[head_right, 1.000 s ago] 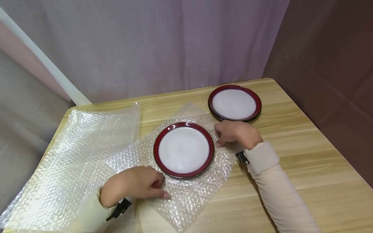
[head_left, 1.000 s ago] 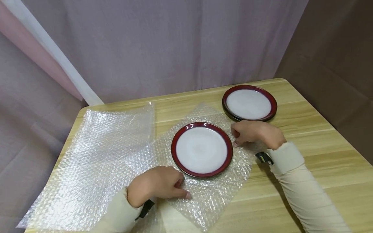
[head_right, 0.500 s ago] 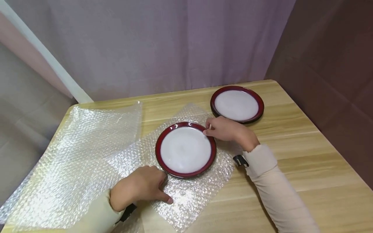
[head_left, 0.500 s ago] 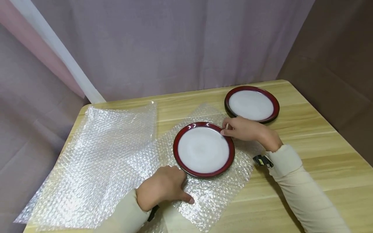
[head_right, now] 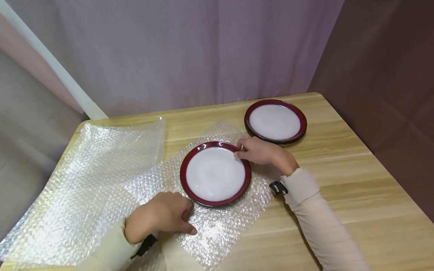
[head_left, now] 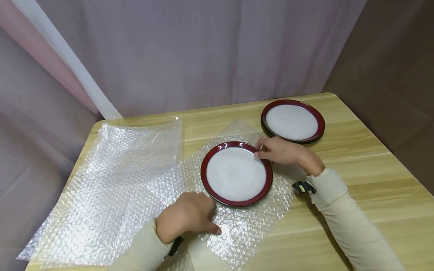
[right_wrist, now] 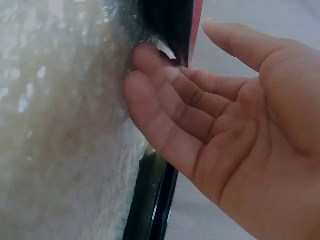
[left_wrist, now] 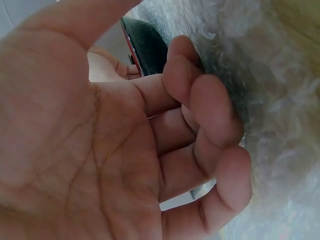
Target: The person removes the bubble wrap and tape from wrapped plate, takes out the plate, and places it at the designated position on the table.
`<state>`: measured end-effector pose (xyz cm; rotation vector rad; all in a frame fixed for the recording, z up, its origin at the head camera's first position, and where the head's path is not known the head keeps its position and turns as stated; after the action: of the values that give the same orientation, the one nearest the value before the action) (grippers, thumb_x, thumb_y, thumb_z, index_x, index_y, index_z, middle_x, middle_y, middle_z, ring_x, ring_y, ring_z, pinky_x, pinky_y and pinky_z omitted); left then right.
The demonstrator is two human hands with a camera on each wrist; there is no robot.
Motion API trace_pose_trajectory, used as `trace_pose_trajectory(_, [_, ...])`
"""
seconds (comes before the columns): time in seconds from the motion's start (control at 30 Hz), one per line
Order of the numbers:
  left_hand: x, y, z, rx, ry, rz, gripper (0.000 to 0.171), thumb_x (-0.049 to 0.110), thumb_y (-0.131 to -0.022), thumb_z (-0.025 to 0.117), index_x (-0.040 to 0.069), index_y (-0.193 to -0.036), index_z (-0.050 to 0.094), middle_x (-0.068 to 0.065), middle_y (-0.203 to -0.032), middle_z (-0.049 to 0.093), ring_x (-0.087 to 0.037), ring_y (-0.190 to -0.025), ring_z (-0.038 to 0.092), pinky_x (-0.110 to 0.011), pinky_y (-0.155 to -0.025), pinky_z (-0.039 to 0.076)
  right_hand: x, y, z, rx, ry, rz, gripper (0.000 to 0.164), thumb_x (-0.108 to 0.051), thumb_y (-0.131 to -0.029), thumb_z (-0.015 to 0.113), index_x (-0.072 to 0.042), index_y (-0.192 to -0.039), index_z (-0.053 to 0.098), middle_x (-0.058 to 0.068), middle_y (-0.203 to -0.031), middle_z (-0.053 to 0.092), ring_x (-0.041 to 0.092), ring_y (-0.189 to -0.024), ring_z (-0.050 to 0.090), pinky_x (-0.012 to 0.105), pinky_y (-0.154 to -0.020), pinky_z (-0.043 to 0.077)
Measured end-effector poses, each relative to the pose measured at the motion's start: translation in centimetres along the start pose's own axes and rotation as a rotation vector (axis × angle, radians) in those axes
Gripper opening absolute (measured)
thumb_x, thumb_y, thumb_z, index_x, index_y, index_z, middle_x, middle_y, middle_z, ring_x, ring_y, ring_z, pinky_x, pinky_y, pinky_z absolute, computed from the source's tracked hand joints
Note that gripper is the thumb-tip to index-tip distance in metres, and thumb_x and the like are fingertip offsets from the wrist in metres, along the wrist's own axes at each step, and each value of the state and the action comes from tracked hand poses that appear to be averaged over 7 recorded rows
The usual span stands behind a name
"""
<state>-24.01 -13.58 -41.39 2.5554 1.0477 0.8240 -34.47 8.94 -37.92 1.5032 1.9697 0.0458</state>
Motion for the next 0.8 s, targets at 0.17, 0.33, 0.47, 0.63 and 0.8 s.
trace_pose_trajectory(0.17, [0.07, -0.02, -0.01, -0.01, -0.006, 0.006, 0.048, 0.054, -0.082, 0.087, 0.022, -0.061, 0.058, 0.01, -0.063, 0.057, -0.011, -0.059, 0.053, -0.035, -0.055, 0.048, 0.38, -0.1, 0.13, -0.012, -0.022, 0.018, 0.027, -0.025, -0.109, 0.059, -0.001, -0.123, 0.063, 0.004, -0.08, 0.065, 0.018, -0.065, 0.059, 0.033, -0.063, 0.051])
trace_pose_trajectory(0.33, [-0.05, -0.06, -0.06, -0.021, 0.036, 0.02, 0.047, 0.05, -0.083, 0.088, 0.021, -0.061, 0.058, 0.009, -0.061, 0.055, -0.011, -0.058, 0.05, -0.034, -0.055, 0.047, 0.47, -0.21, 0.39, -0.028, -0.022, 0.018, 0.028, -0.026, -0.11, 0.058, -0.002, -0.123, 0.062, 0.004, -0.083, 0.066, 0.018, -0.066, 0.061, 0.033, -0.064, 0.052])
trace_pose_trajectory(0.47, [-0.29, -0.25, -0.37, -0.011, 0.063, 0.027, 0.045, 0.048, -0.083, 0.088, 0.021, -0.061, 0.058, 0.009, -0.06, 0.055, -0.01, -0.058, 0.049, -0.032, -0.055, 0.046, 0.32, -0.43, 0.01, -0.024, 0.001, 0.005, 0.024, -0.024, -0.11, 0.058, -0.003, -0.121, 0.062, 0.004, -0.083, 0.065, 0.017, -0.067, 0.061, 0.034, -0.064, 0.052])
trace_pose_trajectory(0.63, [-0.47, -0.4, -0.51, 0.004, 0.085, 0.013, 0.045, 0.046, -0.081, 0.089, 0.021, -0.06, 0.059, 0.009, -0.06, 0.054, -0.01, -0.059, 0.049, -0.032, -0.055, 0.045, 0.11, -0.61, -0.15, -0.008, 0.0, 0.015, 0.017, -0.02, -0.109, 0.06, -0.004, -0.112, 0.062, 0.004, -0.081, 0.061, 0.016, -0.066, 0.056, 0.033, -0.062, 0.049])
trace_pose_trajectory(0.8, [-0.59, -0.35, -0.06, 0.003, 0.119, -0.041, 0.048, 0.044, -0.077, 0.093, 0.019, -0.053, 0.059, 0.008, -0.057, 0.053, -0.01, -0.058, 0.047, -0.033, -0.053, 0.044, 0.31, -0.56, 0.52, -0.007, -0.035, 0.065, 0.015, -0.018, -0.107, 0.062, -0.005, -0.1, 0.06, 0.003, -0.075, 0.054, 0.015, -0.064, 0.05, 0.03, -0.059, 0.043])
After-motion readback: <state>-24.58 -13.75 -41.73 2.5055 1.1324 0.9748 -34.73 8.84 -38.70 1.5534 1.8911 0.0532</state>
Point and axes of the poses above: each hand's wrist, its own y-axis away from the middle knuckle, its own z-axis out of the palm, x = y × z, the point moved 9 cm from there along -y, towards the middle knuckle
